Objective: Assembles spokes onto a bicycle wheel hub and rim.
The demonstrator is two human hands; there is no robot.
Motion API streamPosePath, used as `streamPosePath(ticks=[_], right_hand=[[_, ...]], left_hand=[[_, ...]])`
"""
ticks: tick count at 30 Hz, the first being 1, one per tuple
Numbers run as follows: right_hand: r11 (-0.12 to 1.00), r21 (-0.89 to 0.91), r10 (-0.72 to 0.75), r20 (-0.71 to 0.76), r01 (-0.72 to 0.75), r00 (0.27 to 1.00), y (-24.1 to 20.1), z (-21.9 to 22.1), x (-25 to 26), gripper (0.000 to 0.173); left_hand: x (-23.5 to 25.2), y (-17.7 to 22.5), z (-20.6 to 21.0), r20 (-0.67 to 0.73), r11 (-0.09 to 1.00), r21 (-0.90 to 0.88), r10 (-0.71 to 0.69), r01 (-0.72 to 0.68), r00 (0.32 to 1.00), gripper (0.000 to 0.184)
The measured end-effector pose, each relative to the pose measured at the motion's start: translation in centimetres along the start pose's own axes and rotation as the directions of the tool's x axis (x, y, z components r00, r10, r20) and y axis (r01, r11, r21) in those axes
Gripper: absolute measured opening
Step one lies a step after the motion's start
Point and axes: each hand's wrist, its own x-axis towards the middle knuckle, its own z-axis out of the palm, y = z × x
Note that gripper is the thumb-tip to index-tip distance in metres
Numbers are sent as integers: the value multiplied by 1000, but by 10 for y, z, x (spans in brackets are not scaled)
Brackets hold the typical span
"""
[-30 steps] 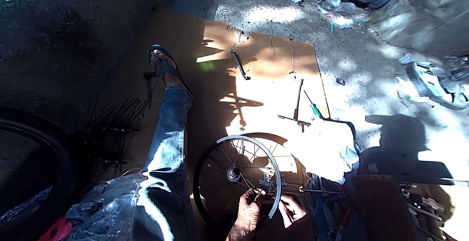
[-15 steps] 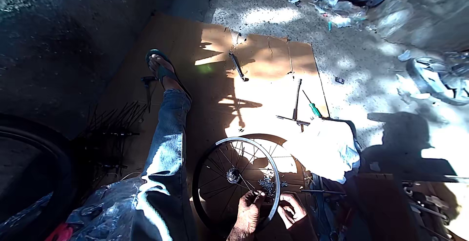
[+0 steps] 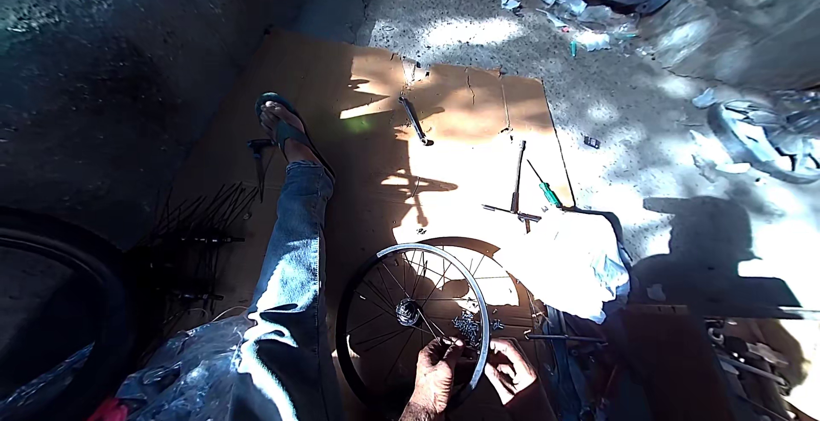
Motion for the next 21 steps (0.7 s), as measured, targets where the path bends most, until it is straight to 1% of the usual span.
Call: streamPosePath(ticks=[2,4,6,8,9,10,11,13,14,16,17,19,21], right_hand=[[1000,0,-19,-31,19,999,2,3,0,19],[997,-63,-54,-57,51,997,5,1,1,12],[997,-73,-32,-28,30,999,2,-1,2,15],[1000,-27,8,1,-8,1000,0,0,1,25],[1000,-9,2,-8,-2,1000,1,1,1,25],[1000,-9,-14,-29,14,999,2,3,2,21],[999,-24,-34,-52,33,998,4,4,2,16],[996,-73,-54,-53,50,997,4,2,3,14],[996,-76,-45,-42,42,998,3,1,2,16],[999,-46,1,-19,-2,1000,0,2,2,26],[1000,-22,2,-23,-2,1000,1,3,1,26],[999,-14,-41,-61,40,997,5,5,1,16],[996,-59,-65,-54,62,996,8,2,2,13]], left_hand=[[0,-1,0,2,1000,9,3,-3,1000,13],[1,-1,-1,8,1000,9,18,-18,1000,14],[2,-1,-1,12,1000,11,21,-21,1000,14],[1,-1,0,5,1000,7,-7,7,1000,14],[1,0,0,3,1000,7,-15,15,1000,14],[1,-1,0,5,1000,7,-14,14,1000,15],[1,-1,0,8,1000,8,-8,8,1000,15],[1,-1,-1,13,1000,16,13,-13,1000,15],[1,-1,-1,12,1000,22,21,-22,1000,15],[2,-1,-2,13,999,27,22,-22,1000,14],[2,-1,-2,12,999,33,21,-22,1000,15],[3,-2,-2,9,999,35,18,-18,1000,15],[2,-2,-2,8,1000,23,13,-13,1000,16]])
